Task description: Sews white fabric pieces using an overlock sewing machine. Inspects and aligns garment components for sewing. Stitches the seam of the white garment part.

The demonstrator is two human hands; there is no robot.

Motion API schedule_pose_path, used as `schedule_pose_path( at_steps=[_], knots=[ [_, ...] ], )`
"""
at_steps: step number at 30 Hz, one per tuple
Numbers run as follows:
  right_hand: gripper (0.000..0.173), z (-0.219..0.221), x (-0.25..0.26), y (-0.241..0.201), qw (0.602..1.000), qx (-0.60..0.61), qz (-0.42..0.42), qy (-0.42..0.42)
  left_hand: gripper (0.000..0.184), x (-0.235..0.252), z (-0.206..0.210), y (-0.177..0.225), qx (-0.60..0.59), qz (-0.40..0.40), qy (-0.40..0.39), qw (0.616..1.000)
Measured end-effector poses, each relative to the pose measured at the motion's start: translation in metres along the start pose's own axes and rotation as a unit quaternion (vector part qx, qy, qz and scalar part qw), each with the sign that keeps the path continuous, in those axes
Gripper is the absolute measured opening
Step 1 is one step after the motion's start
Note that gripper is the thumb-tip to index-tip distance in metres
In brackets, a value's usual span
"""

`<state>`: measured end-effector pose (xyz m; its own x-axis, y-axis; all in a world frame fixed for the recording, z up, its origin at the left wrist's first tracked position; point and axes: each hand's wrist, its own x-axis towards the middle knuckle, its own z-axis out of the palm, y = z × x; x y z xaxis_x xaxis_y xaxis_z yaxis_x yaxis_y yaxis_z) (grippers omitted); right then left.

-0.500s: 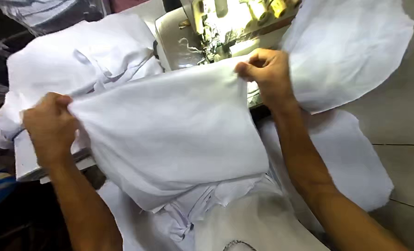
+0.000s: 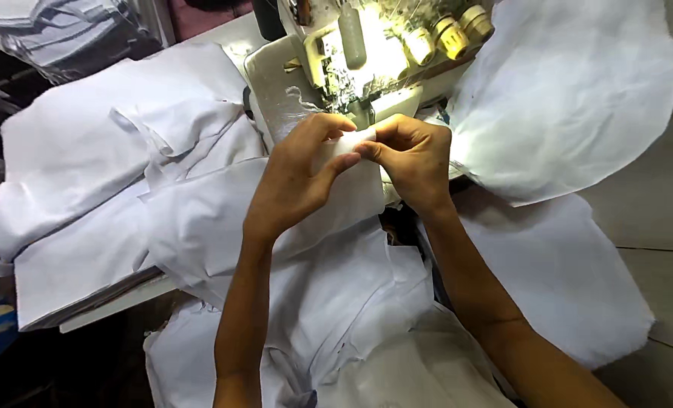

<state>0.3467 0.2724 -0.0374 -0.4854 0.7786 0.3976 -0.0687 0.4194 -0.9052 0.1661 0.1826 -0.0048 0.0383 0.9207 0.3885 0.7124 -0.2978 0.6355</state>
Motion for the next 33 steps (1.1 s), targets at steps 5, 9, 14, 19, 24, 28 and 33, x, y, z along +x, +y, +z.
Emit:
schedule_pose_path(
  at_steps=[5,9,14,19,24,28,33],
  knots=[
    [0.014,-0.004,0.002,0.008,1.000,0.006,0.006,0.004,0.016,-0.001,0.003,0.002,-0.073,-0.070,0.027,0.994],
    [0.013,-0.003,0.007,0.013,1.000,0.014,0.004,0.014,0.008,0.000,0.005,0.004,-0.072,-0.099,0.062,0.991],
    [0.013,0.001,0.018,0.025,0.998,0.053,-0.005,0.016,0.010,0.002,0.011,0.002,0.007,-0.093,0.091,0.991],
    [0.008,0.000,0.020,0.027,0.997,0.063,0.039,0.003,0.009,0.001,0.015,0.001,0.019,-0.111,0.112,0.987],
    [0.008,0.004,0.018,0.028,0.997,0.052,0.047,0.018,0.011,-0.007,0.017,0.002,0.001,-0.115,0.106,0.988],
    [0.008,0.003,0.007,0.022,0.998,0.010,0.064,0.012,0.014,-0.013,0.018,0.003,0.040,-0.107,0.093,0.989],
    [0.006,0.007,0.006,0.022,0.999,0.006,0.049,0.023,0.015,-0.012,0.028,-0.003,0.055,-0.100,0.133,0.985]
  ],
)
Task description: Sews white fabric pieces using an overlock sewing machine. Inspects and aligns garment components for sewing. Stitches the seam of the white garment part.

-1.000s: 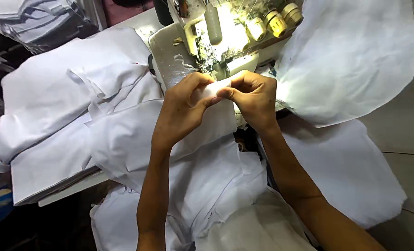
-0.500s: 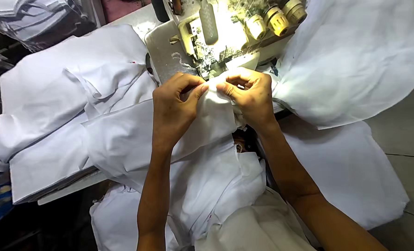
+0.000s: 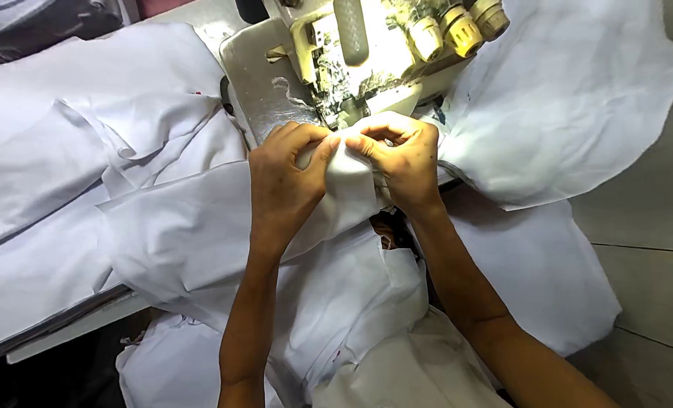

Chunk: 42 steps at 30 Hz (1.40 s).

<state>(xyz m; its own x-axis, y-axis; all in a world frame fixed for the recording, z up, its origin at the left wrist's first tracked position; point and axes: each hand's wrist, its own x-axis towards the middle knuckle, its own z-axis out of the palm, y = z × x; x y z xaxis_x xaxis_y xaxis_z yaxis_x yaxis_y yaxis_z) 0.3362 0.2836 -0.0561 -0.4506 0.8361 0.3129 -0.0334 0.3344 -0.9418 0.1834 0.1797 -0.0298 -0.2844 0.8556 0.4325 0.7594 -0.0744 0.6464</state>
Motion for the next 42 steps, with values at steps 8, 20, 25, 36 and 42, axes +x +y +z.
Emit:
schedule_pose_path(
  at_steps=[8,20,25,36,42],
  knots=[
    [0.006,0.010,-0.003,0.004,0.999,-0.022,0.005,0.036,0.011,0.001,0.000,-0.001,-0.005,-0.023,0.009,1.000],
    [0.009,0.022,-0.009,0.004,0.996,-0.058,0.012,0.060,0.020,-0.004,-0.002,-0.001,0.082,-0.005,0.013,0.997],
    [0.010,0.031,-0.011,-0.002,0.996,-0.035,0.034,0.078,0.029,-0.005,0.002,-0.003,0.096,0.003,0.004,0.995],
    [0.032,0.032,-0.015,0.003,0.997,-0.007,0.034,0.064,0.031,0.016,0.003,-0.013,0.060,-0.024,-0.008,0.998],
    [0.029,0.014,-0.010,0.001,0.999,0.014,0.045,0.001,0.031,0.005,-0.003,-0.014,-0.013,0.071,-0.028,0.997]
  ],
)
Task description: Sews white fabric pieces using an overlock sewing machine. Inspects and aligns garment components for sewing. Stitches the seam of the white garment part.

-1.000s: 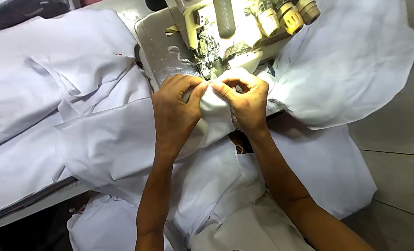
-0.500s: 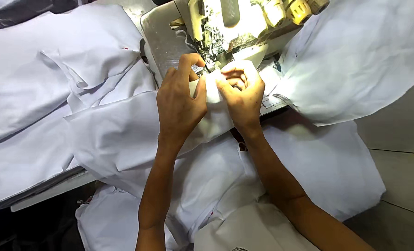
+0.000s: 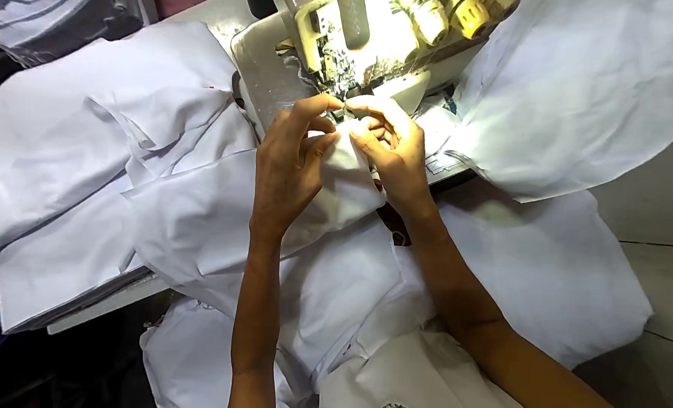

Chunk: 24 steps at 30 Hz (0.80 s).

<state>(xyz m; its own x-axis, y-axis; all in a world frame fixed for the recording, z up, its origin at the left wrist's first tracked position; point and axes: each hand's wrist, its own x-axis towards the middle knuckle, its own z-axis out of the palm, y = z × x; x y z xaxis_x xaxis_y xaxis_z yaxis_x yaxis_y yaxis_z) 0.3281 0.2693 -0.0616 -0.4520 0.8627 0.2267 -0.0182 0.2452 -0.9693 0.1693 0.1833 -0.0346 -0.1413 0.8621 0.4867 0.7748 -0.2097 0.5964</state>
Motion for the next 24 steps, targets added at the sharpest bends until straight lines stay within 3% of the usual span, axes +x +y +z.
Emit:
schedule_pose_path(
  at_steps=[5,12,19,24],
  knots=[
    [0.018,-0.015,0.014,0.009,0.998,0.004,-0.050,-0.033,0.028,0.002,-0.001,0.003,-0.090,0.012,0.024,0.996],
    [0.013,-0.019,0.013,0.002,0.996,0.061,-0.028,-0.057,0.032,0.012,-0.004,-0.002,-0.155,0.040,0.025,0.987],
    [0.008,-0.014,0.006,-0.002,0.997,0.071,-0.010,-0.004,0.020,0.002,-0.005,0.009,-0.048,-0.064,0.003,0.997],
    [0.007,-0.014,-0.007,-0.004,1.000,0.029,-0.011,-0.001,0.013,-0.003,-0.001,0.014,0.022,-0.071,0.033,0.997]
  ],
)
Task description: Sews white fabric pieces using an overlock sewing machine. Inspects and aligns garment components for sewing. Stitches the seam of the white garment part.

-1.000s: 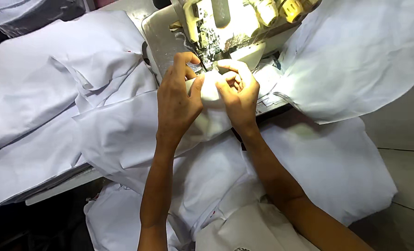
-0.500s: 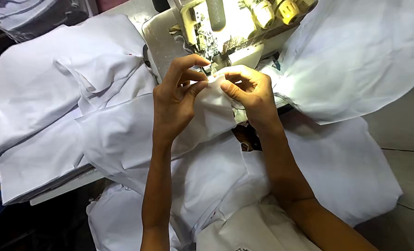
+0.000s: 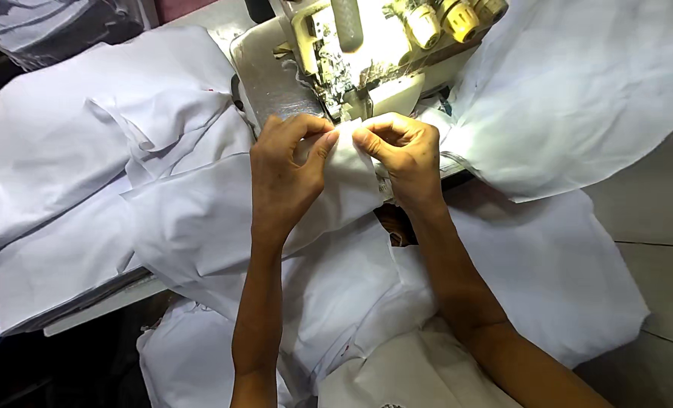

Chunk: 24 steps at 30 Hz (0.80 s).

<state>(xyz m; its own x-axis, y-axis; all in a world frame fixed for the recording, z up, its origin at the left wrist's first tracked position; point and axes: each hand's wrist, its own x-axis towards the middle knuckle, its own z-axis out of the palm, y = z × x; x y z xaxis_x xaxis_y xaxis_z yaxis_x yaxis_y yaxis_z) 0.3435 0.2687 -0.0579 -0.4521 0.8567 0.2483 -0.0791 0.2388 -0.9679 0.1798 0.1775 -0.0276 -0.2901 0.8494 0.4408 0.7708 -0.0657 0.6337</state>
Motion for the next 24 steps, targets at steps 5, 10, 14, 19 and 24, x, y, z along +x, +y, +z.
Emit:
schedule_pose_path(
  at_steps=[5,10,14,19,24],
  knots=[
    [0.008,0.006,-0.002,0.007,0.998,-0.047,-0.018,0.033,0.015,-0.013,-0.001,0.003,0.028,0.007,0.002,1.000],
    [0.013,0.024,-0.001,0.012,0.994,-0.081,-0.020,0.072,0.027,-0.007,0.008,0.000,0.047,-0.024,-0.009,0.999],
    [0.022,0.038,0.003,0.012,0.996,-0.029,-0.002,0.084,0.030,0.015,0.012,-0.011,0.066,-0.048,-0.002,0.997],
    [0.021,0.052,0.017,0.021,0.990,0.020,-0.018,0.136,0.034,0.026,0.013,-0.019,0.050,-0.052,0.010,0.997],
    [0.010,0.059,0.026,0.027,0.983,0.027,-0.041,0.176,0.035,0.029,0.015,-0.021,0.053,-0.058,0.028,0.997]
  ],
)
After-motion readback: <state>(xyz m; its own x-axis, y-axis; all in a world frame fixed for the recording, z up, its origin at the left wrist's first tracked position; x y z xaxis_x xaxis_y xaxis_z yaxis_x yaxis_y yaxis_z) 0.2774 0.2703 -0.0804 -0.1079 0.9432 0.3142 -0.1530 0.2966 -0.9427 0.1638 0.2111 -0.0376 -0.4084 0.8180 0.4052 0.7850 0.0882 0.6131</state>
